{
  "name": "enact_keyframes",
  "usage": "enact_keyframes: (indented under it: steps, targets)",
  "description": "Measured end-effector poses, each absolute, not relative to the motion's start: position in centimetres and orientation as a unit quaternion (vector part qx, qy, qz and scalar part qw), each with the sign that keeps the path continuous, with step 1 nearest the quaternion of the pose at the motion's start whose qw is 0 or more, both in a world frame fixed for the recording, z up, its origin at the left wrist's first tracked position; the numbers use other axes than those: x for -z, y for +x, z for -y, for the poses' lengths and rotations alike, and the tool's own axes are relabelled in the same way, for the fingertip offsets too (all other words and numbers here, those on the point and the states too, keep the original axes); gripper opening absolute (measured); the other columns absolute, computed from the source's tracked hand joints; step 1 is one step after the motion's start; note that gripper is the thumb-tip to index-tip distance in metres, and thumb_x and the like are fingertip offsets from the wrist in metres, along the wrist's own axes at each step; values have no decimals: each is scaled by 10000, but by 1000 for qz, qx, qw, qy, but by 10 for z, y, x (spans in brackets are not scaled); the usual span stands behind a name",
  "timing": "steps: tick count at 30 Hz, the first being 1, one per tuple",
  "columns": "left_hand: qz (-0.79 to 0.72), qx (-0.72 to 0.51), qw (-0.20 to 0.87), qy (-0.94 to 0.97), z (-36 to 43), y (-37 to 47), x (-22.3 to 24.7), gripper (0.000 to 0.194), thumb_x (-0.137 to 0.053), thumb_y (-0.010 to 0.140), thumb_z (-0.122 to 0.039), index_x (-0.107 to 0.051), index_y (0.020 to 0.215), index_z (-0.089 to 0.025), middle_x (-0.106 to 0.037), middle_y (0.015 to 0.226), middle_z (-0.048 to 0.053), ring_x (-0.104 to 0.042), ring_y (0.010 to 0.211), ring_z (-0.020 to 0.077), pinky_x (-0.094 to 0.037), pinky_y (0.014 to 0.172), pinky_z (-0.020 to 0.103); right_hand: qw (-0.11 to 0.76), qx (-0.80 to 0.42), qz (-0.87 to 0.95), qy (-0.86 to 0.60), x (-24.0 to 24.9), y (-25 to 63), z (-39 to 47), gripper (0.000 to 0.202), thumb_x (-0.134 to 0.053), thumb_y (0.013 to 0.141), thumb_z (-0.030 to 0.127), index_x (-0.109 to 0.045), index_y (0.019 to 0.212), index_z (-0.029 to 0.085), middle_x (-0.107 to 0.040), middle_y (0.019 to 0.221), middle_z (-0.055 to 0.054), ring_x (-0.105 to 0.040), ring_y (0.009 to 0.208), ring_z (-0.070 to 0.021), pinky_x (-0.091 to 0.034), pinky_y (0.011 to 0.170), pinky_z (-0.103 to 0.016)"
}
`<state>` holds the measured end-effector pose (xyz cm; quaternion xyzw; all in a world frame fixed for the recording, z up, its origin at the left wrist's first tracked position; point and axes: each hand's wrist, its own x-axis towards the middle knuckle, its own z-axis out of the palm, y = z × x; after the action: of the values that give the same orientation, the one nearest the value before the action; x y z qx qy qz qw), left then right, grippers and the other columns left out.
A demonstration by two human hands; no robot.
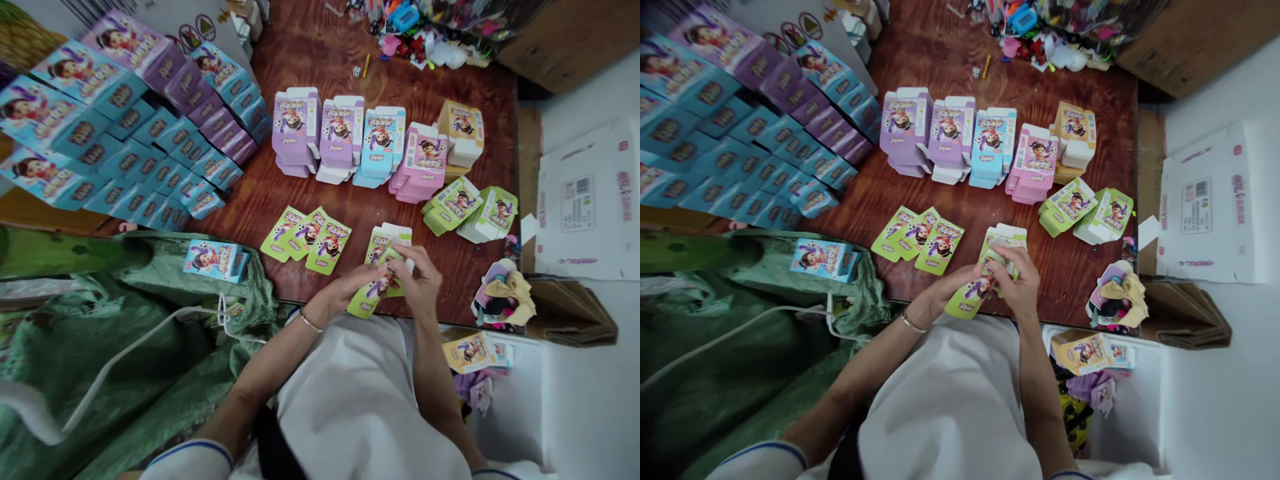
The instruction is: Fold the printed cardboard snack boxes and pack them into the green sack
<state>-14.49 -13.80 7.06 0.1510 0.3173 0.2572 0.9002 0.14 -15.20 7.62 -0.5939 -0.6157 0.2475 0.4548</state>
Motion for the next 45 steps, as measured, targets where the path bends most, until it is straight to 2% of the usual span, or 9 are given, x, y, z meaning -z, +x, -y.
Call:
enact_keyframes:
  steps: [8,14,18,22,25,28,31,38,45]
  targets:
    - [-468,-371,714,365,136,-140,-62,629,-711,731,-555,-601,1198,-148,-700,1041,90,-655,932,233,-504,847,350,471,-280,485,-681,-66,-3,162,390,-613,836,441,-686,1127,192,-713,1031,-70,-667,892,-180,-549,812,-323]
    - [-476,-424,534,555,137,-147,-61,657,-441,954,-420,-176,1509,-188,-371,1513,131,-393,1372,224,-318,1125,352,437,-132,584,-672,-64,-27,169,526,-521,884,439,-548,1331,163,-677,1175,-147,-663,1013,-221,-526,898,-355]
    - [-469,-401,583,529,136,-150,-68,466,-360,980,-422,-337,1388,-198,-544,1316,94,-572,1124,182,-435,969,303,463,-242,523,-673,-70,-33,165,489,-506,897,428,-535,1320,184,-669,1152,-109,-643,1010,-192,-518,864,-314]
    - [-544,-319,552,547,136,-153,-72,365,-334,961,-501,-499,1040,-185,-580,760,1,-591,708,169,-460,719,296,457,-359,471,-664,-75,-27,160,314,-586,835,457,-582,680,184,-489,565,51,-453,524,-92,-394,511,-215]
    - [-518,-311,494,625,136,-155,-76,456,-367,917,-593,-525,1016,-177,-628,888,72,-623,887,226,-462,820,348,460,-333,478,-670,-74,-19,158,480,-614,804,480,-408,485,186,-344,481,70,-339,475,-67,-314,464,-210]
    - [-437,-293,408,746,137,-152,-78,781,-609,770,-623,-393,1342,-137,-485,1373,209,-430,1317,325,-339,1065,447,519,-213,432,-706,-71,-16,156,295,-635,794,471,-656,769,177,-565,602,42,-501,557,-96,-436,557,-221]
    - [-451,-240,323,796,139,-146,-73,898,-646,792,-461,-205,1478,-85,-376,1468,247,-382,1347,356,-312,1078,481,561,-150,388,-716,-69,-19,155,431,-653,793,433,-648,1137,173,-719,878,-33,-644,708,-137,-527,698,-273]
    - [-546,-232,235,770,137,-150,-60,737,-605,812,-339,-300,1445,-118,-497,1358,206,-500,1203,332,-372,997,457,545,-338,414,-646,-71,-29,144,270,-672,763,431,-713,853,180,-755,957,-70,-700,907,-197,-558,846,-361]
    - [-513,-238,250,786,137,-158,-60,732,-625,790,-315,-340,1420,-72,-496,1341,222,-493,1206,329,-367,1014,449,569,-369,298,-671,-61,-31,139,360,-672,771,433,-754,992,162,-750,1030,-69,-687,963,-221,-536,905,-394]
